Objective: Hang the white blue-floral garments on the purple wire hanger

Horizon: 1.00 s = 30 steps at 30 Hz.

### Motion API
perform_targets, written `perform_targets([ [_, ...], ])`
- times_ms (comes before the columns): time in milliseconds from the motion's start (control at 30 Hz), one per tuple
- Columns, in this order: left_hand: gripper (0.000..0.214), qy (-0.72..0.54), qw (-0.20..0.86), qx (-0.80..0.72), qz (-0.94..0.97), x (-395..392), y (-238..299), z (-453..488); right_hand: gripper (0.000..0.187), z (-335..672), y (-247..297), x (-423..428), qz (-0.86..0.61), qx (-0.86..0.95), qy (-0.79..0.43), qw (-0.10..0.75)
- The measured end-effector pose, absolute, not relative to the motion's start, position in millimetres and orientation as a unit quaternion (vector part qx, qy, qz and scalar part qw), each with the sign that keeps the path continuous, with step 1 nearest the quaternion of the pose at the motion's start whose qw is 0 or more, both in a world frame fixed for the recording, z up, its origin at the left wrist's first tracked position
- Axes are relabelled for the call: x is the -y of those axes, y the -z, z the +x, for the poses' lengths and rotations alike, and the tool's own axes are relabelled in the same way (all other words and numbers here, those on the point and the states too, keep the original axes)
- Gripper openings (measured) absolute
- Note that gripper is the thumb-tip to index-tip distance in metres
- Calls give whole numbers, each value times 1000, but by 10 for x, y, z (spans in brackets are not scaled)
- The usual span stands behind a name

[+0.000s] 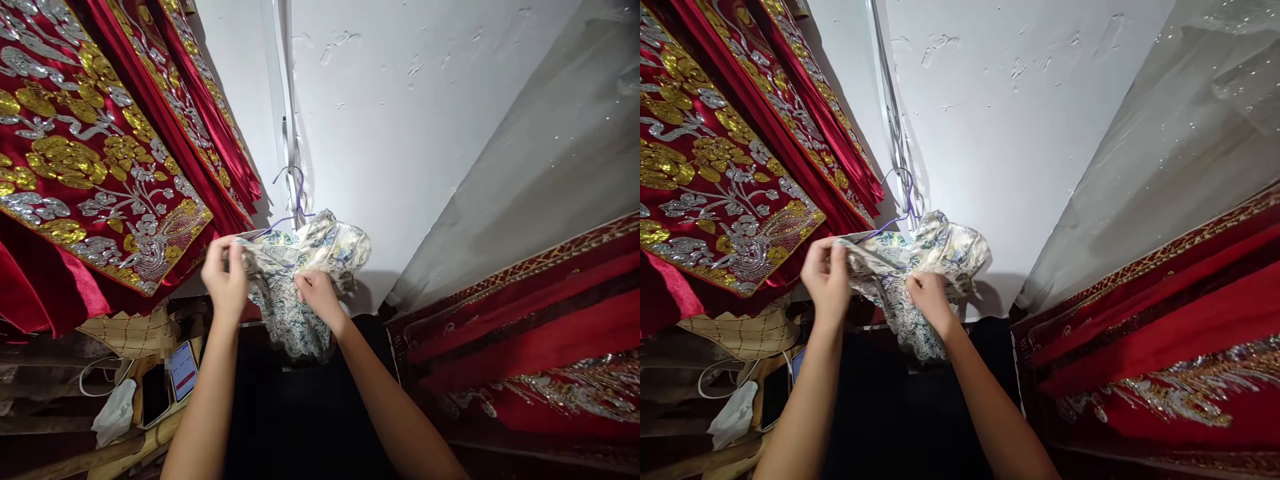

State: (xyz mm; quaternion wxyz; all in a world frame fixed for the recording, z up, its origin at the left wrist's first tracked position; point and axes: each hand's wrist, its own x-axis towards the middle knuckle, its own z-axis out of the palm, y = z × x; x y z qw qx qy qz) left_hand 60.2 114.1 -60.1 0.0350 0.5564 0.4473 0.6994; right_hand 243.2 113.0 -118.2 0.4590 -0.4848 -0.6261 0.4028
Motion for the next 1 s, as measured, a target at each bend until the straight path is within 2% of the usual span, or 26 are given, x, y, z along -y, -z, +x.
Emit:
perform_targets([
  [67,17,-773,85,-448,441,-1207,741,324,30,2408,1295,-1015,-461,606,-443,473],
  [133,22,-817,227,-441,293,-1262,956,84,28,2360,1359,-885,-437,591,-475,484],
  [167,24,-803,314,-444,245,-1270,1086,7,28,2333,1382,-825,-431,584,-487,486],
  [233,23,-776,359,-461,237,-1229,1372,-31,26,2288,1426,-729,-424,561,-513,493],
  [400,25,-716,398,-490,298,-917,1992,304,25,2353,1615,-626,-427,476,-564,522],
  [500,23,-641,440,-504,376,-789,2128,469,28,2511,1761,-630,-484,496,-545,472],
  [633,27,-589,461,-500,436,-748,2031,600,33,2782,1938,-708,-546,535,-527,372],
  [767,31,-569,472,-462,490,-686,1797,813,35,3050,2100,-789,-597,544,-493,323],
  [900,29,-547,461,-435,547,-584,1629,1032,39,3187,2190,-798,-638,545,-443,316],
  [1000,27,-513,454,-430,588,-523,1591,1163,43,3146,2151,-792,-646,546,-398,355],
])
